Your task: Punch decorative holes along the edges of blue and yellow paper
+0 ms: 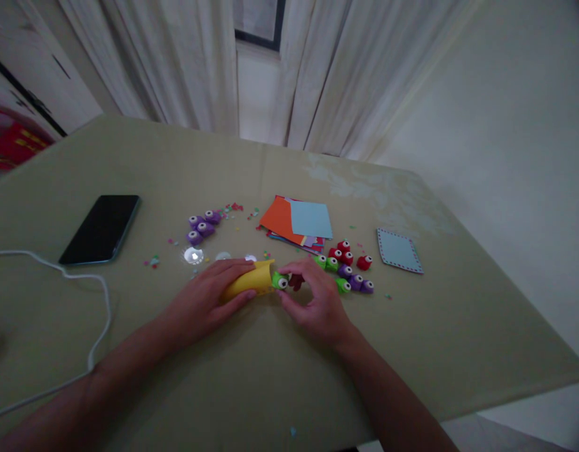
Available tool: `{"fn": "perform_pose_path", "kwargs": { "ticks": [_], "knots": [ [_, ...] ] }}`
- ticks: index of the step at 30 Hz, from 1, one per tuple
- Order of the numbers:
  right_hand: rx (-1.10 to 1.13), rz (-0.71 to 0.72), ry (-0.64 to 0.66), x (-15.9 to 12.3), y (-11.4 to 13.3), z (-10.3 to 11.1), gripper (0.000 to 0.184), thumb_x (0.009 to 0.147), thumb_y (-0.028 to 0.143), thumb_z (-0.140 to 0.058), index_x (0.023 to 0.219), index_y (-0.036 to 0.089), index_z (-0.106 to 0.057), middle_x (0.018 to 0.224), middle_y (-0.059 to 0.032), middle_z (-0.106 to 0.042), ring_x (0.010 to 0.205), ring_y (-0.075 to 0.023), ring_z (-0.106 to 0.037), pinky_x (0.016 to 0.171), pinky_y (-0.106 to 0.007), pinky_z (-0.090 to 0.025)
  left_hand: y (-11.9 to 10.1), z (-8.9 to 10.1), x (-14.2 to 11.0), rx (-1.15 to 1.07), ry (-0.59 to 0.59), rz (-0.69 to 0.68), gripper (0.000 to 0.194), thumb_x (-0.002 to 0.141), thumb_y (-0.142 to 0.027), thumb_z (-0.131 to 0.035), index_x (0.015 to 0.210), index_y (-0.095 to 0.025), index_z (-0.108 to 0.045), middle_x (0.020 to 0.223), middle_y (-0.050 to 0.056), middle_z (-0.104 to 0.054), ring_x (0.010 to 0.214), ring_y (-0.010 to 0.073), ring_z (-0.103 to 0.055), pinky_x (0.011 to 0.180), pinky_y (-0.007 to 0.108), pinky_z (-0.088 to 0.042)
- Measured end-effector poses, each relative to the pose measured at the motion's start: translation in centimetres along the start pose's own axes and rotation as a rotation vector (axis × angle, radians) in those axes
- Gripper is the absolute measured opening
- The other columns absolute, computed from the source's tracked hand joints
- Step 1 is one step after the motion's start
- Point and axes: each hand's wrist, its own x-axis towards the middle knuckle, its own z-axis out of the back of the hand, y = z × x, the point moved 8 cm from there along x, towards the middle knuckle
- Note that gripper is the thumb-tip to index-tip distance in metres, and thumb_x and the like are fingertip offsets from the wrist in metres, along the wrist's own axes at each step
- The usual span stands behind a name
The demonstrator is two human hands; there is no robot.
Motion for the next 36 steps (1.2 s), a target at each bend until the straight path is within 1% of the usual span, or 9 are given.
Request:
{"fn": "perform_pose_path", "kwargs": {
  "ticks": [4, 9, 15, 19, 26, 36],
  "knots": [
    [0.015, 0.03, 0.005, 0.03, 0.29, 0.01, 0.028, 0.09, 0.011, -0.073, 0.114, 0.024, -0.069, 0.105, -0.0051, -0.074, 0.083, -0.0195, -0.065, 0.073, -0.032, -0.056, -0.01, 0.02, 0.01, 0.005, 0.005, 0.001, 0.052, 0.11, -0.058, -0.053, 0.149, -0.025, -0.062, 0.149, 0.01, -0.069, 0.136, 0.032, -0.064, 0.118, 0.049, -0.049],
    [0.035, 0.054, 0.021, 0.03, 0.41, -0.11, 0.032, 0.089, 0.006, -0.072, 0.115, 0.024, -0.07, 0.11, -0.0054, -0.075, 0.085, -0.0192, -0.066, 0.076, -0.032, -0.057, 0.0, 0.07, -0.04, 0.0, -0.01, -0.008, 0.053, 0.11, -0.058, -0.052, 0.149, -0.024, -0.062, 0.149, 0.011, -0.069, 0.134, 0.0316, -0.064, 0.118, 0.049, -0.049],
    [0.047, 0.111, 0.003, -0.02, 0.6, -0.07, 0.034, 0.085, 0.003, -0.071, 0.113, 0.024, -0.069, 0.109, -0.006, -0.074, 0.091, -0.0206, -0.066, 0.076, -0.032, -0.057, 0.22, -0.08, -0.04, -0.01, -0.012, -0.017, 0.052, 0.111, -0.058, -0.051, 0.149, -0.024, -0.062, 0.149, 0.011, -0.069, 0.135, 0.0314, -0.064, 0.119, 0.05, -0.048],
    [0.042, 0.11, -0.001, -0.04, 0.66, -0.03, 0.034, 0.085, 0.003, -0.072, 0.112, 0.024, -0.068, 0.109, -0.006, -0.074, 0.091, -0.021, -0.066, 0.078, -0.033, -0.057, 0.1, -0.02, -0.01, -0.012, -0.011, -0.018, 0.053, 0.111, -0.058, -0.051, 0.149, -0.024, -0.062, 0.149, 0.011, -0.069, 0.135, 0.0317, -0.064, 0.118, 0.05, -0.049],
    [0.037, 0.076, 0.058, -0.17, 0.19, -0.5, 0.035, 0.085, 0.003, -0.071, 0.114, 0.025, -0.071, 0.115, -0.0075, -0.074, 0.104, -0.0251, -0.07, 0.089, -0.039, -0.059, -0.15, 0.11, -0.02, 0.002, -0.011, -0.028, 0.052, 0.111, -0.057, -0.051, 0.149, -0.024, -0.062, 0.149, 0.011, -0.069, 0.135, 0.032, -0.064, 0.118, 0.051, -0.049],
    [0.027, 0.087, 0.083, -0.26, 0.29, -0.65, 0.038, 0.084, 0.001, -0.07, 0.115, 0.024, -0.069, 0.115, -0.007, -0.073, 0.106, -0.0247, -0.07, 0.093, -0.039, -0.057, -0.13, 0.16, 0.05, 0.009, -0.021, -0.028, 0.052, 0.111, -0.057, -0.05, 0.149, -0.023, -0.062, 0.147, 0.012, -0.07, 0.133, 0.0316, -0.065, 0.116, 0.05, -0.051]
  ]
}}
